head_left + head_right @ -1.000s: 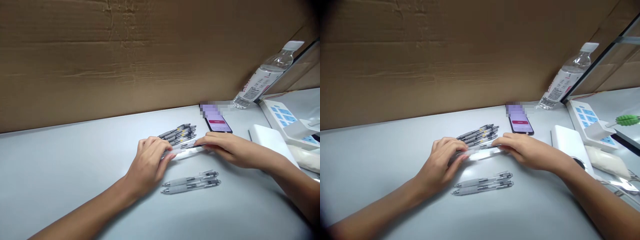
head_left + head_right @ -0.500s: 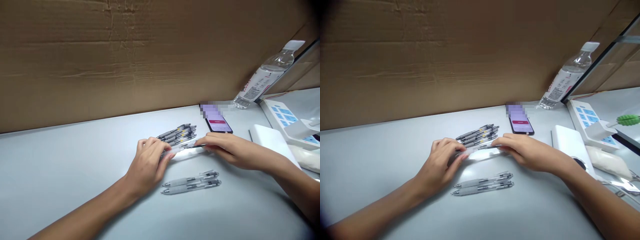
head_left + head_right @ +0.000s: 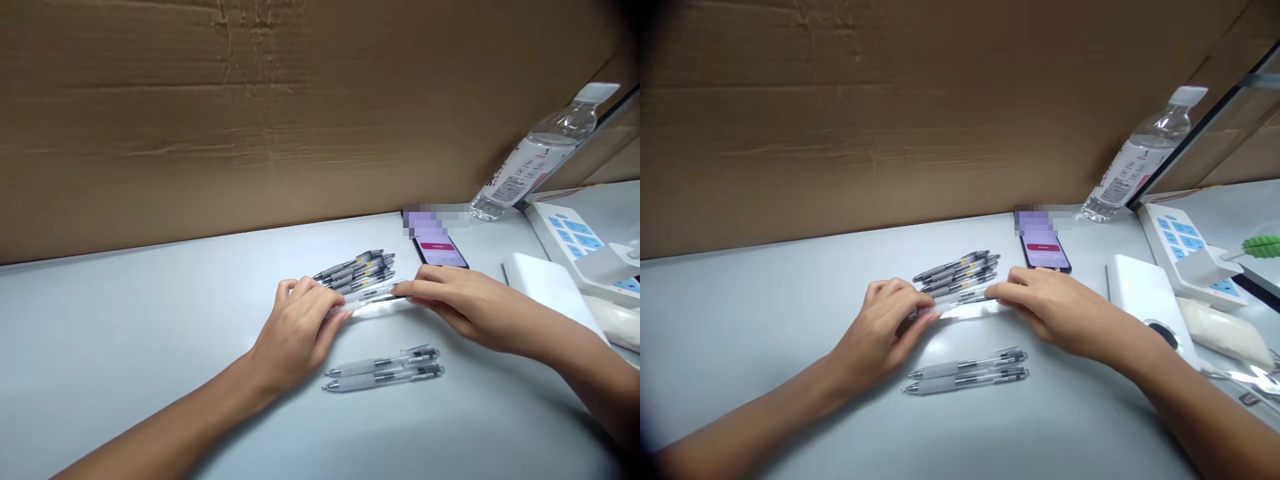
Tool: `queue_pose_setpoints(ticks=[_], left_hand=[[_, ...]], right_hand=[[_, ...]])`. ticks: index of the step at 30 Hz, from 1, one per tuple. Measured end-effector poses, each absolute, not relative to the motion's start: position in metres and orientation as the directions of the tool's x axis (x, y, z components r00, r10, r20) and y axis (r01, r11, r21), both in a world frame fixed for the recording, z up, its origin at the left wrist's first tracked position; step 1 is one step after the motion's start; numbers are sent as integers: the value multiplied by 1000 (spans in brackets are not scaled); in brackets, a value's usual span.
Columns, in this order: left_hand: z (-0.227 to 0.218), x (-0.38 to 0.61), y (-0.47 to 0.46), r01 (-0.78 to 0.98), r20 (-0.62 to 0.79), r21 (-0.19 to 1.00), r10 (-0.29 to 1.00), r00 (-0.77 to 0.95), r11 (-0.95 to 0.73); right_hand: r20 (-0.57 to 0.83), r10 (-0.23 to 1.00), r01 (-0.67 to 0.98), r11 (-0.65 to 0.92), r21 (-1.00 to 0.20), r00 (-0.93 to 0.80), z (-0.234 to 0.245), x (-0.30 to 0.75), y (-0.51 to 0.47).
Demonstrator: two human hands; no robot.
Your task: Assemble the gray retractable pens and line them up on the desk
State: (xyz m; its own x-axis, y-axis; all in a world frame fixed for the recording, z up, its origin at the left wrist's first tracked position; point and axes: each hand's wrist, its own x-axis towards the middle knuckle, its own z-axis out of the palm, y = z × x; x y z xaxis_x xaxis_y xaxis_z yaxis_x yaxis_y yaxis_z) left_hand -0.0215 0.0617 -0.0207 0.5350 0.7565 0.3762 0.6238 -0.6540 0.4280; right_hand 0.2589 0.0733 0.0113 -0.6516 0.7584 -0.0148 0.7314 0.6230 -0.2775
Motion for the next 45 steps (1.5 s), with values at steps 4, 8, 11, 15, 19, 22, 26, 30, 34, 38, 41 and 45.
queue_pose_setpoints(ticks=[4,8,11,15,19,22,26,30,34,38,41,45], left_hand=[[-20,-21,60,595,378,448,744,551,-668],[-20,-21,59,478,396,505,686,611,-718],[-20,-21,59,444,398,562,699,595,-698],[-17,-19,59,473,327,637,769,549,-609],[-13,-17,59,475,263,691,802,536,-544],[-13,-17,58,464,240,718,810,535,-519],[-17,-18,56,392,340,708,770,539,-587],[-19,-19,55,364,427,665,732,531,-652],[-15,-20,57,505,346,656,818,459,-561],[-14,-22,60,530,285,649,820,496,-546],[-15,-23,62,483,330,666,805,492,-568],[-14,-23,62,477,320,692,822,471,-543]], right_hand=[[34,729,704,671,-233,-683,11,253,67],[117,660,598,731,-329,-742,6,237,58],[179,672,595,728,-341,-719,0,225,53],[277,696,633,718,-289,-663,-4,217,47],[334,670,635,740,-224,-663,-5,214,43],[334,646,618,760,-200,-686,-6,213,41],[325,690,626,724,-290,-647,-9,213,41],[319,706,620,708,-338,-632,-9,214,44],[328,718,643,696,-319,-614,-5,217,48],[337,717,649,696,-307,-610,-3,222,51],[322,720,651,694,-308,-615,-4,224,52],[316,726,657,687,-310,-611,-3,224,51]])
